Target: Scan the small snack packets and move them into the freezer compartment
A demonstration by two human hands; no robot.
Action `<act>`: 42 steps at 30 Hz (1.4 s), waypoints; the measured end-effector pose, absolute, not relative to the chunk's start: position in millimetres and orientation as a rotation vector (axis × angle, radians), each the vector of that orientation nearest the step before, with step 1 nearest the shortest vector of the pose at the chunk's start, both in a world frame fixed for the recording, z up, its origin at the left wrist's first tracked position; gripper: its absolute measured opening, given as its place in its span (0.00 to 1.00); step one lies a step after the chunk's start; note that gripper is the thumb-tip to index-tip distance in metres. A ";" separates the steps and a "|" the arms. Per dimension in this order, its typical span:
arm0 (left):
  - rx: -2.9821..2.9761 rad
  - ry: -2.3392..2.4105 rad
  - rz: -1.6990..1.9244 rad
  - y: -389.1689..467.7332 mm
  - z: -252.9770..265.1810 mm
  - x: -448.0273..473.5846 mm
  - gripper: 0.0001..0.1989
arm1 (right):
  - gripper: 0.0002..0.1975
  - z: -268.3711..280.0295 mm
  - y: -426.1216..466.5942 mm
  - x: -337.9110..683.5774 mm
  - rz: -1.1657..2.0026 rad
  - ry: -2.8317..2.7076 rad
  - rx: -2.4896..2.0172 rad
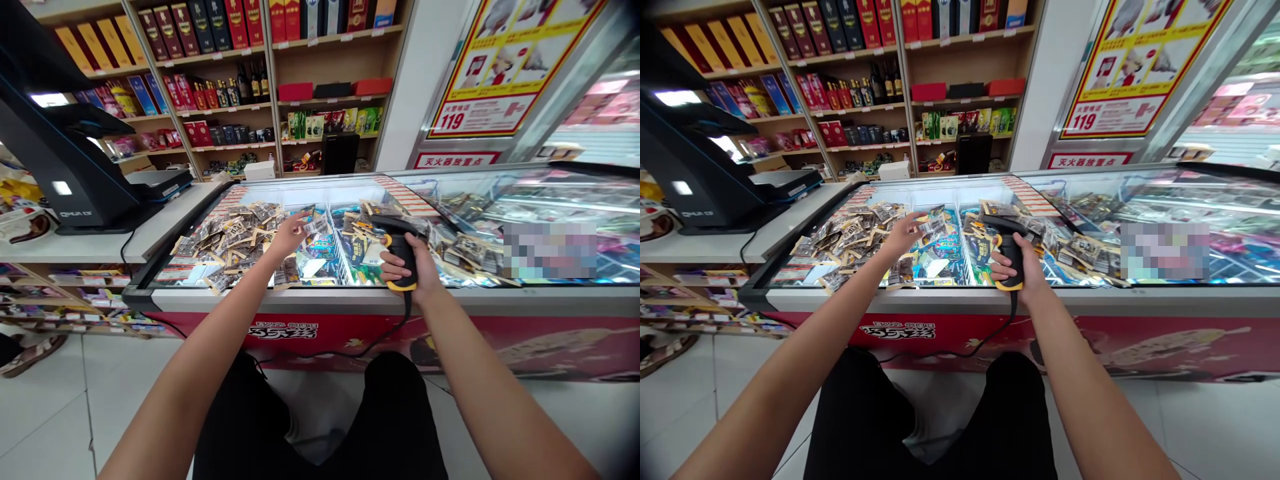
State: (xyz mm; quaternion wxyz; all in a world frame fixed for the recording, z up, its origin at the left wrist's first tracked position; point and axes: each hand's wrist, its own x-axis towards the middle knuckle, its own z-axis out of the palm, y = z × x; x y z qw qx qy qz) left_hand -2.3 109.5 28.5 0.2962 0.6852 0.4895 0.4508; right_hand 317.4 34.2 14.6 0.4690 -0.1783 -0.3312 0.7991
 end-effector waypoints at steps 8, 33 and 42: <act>1.494 1.195 1.478 148.4 3.2 -1.0 0.14 | 0.24 19.3 35.7 300.9 1.965 -0.967 -0.688; 1.615 1.441 1.109 125.6 14.2 -11.6 0.09 | 0.20 19.4 46.1 300.9 2.232 -1.033 -0.857; 1.701 1.435 1.257 135.5 8.7 -12.5 0.10 | 0.20 19.2 42.5 303.6 2.100 -0.958 -0.679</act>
